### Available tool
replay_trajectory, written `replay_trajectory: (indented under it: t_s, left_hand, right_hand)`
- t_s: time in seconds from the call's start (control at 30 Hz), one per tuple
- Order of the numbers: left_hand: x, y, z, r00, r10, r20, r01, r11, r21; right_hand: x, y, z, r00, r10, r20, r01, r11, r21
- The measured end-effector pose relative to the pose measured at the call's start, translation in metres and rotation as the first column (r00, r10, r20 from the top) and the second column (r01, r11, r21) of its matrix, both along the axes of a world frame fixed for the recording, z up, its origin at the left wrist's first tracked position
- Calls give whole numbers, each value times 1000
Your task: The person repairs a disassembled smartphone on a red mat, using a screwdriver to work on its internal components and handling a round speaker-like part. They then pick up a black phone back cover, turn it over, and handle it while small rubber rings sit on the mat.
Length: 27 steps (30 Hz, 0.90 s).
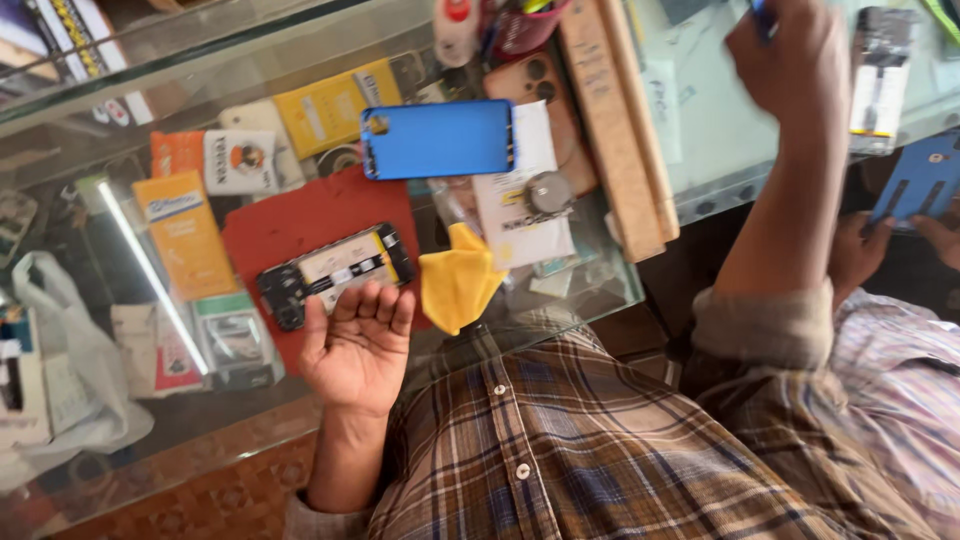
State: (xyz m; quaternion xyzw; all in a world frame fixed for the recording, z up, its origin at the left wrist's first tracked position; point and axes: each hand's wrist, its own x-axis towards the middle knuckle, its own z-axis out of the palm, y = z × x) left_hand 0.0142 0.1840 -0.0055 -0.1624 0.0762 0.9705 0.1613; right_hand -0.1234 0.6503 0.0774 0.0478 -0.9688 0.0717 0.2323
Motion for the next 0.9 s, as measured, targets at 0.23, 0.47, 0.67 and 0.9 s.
replay_trajectory:
  t_s: [0.23,0.47,0.67,0.9]
  left_hand:
    - [-8,-107,11,999,-3,45,16,954,-298]
    - [-105,-172,-15,946,-323,0,80,235,-969]
    - [-130,-163,-22,842,-538,18,-334,-548,-767]
    - [-115,-152,-4,776,-630,-31,-459,-530,-713]
  right_hand:
    - [76,-231,-31,819,404,407,-154,839,-523]
    - [41,-363,-70,796,494,351,-366,854,-371]
    - [15,-395,-88,800,525,291,-457,847,-270]
    - [21,-386,-69,774,573,269,-460,801,-383]
